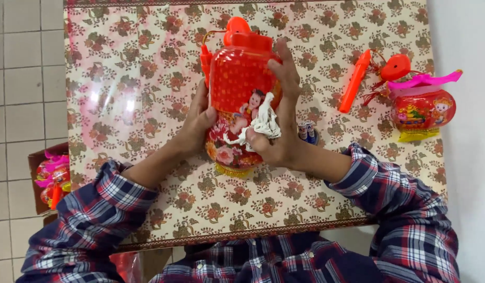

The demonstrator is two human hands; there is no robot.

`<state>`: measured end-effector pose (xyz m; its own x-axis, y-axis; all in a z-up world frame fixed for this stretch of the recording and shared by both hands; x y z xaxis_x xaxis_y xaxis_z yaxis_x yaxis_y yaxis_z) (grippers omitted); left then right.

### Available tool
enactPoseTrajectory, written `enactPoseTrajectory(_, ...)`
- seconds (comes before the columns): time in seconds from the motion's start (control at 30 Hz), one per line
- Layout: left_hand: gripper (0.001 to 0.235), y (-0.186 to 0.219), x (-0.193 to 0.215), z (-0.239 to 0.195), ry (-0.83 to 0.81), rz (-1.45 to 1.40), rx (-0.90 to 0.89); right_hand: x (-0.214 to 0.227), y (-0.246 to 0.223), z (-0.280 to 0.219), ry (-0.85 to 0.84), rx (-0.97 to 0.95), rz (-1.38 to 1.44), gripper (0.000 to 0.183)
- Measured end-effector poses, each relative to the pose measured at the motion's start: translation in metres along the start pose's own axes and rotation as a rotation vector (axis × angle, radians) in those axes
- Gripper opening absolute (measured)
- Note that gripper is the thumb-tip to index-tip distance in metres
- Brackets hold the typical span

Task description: Assembling plastic decorative toys by applying glue to small components and attaching them to the main body.

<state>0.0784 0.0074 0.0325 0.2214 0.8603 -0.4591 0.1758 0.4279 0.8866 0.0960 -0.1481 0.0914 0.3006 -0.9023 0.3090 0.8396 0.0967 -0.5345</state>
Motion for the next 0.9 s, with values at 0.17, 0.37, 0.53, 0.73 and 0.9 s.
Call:
enactPoseTrajectory(0.17,0.112,0.000,0.000,0.000,0.002,-0.014,0.086,0.001,0.005,0.008,0.027,-0.046,0.022,0.073)
enactPoseTrajectory(0.37,0.119,-0.002,0.002,0.003,-0.061,-0.116,0.163,0.029,0.020,0.032,0.131,-0.048,-0.014,0.026)
enactPoseTrajectory(0.53,0.117,-0.008,0.006,0.004,-0.029,-0.194,0.222,0.015,0.019,0.015,0.093,-0.062,0.124,0.045)
enactPoseTrajectory(0.73,0.087,0.026,-0.014,-0.003,0.065,0.145,0.011,-0.014,-0.005,-0.020,-0.579,0.391,-0.621,0.062)
enactPoseTrajectory(0.9,0.105,0.001,-0.004,-0.004,-0.032,0.009,0.253,0.024,0.015,0.011,-0.465,0.020,-0.442,0.061)
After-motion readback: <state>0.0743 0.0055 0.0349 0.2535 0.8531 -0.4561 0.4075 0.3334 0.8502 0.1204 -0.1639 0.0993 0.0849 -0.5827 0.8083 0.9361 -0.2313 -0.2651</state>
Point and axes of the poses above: each hand's wrist, its own z-axis towards the middle knuckle, its own x-axis out of the back of the hand, y = z × x, the point moved 5 cm from there along z, towards the middle knuckle, and after that the axes turned 13 degrees about x, right-handed, at the moved point
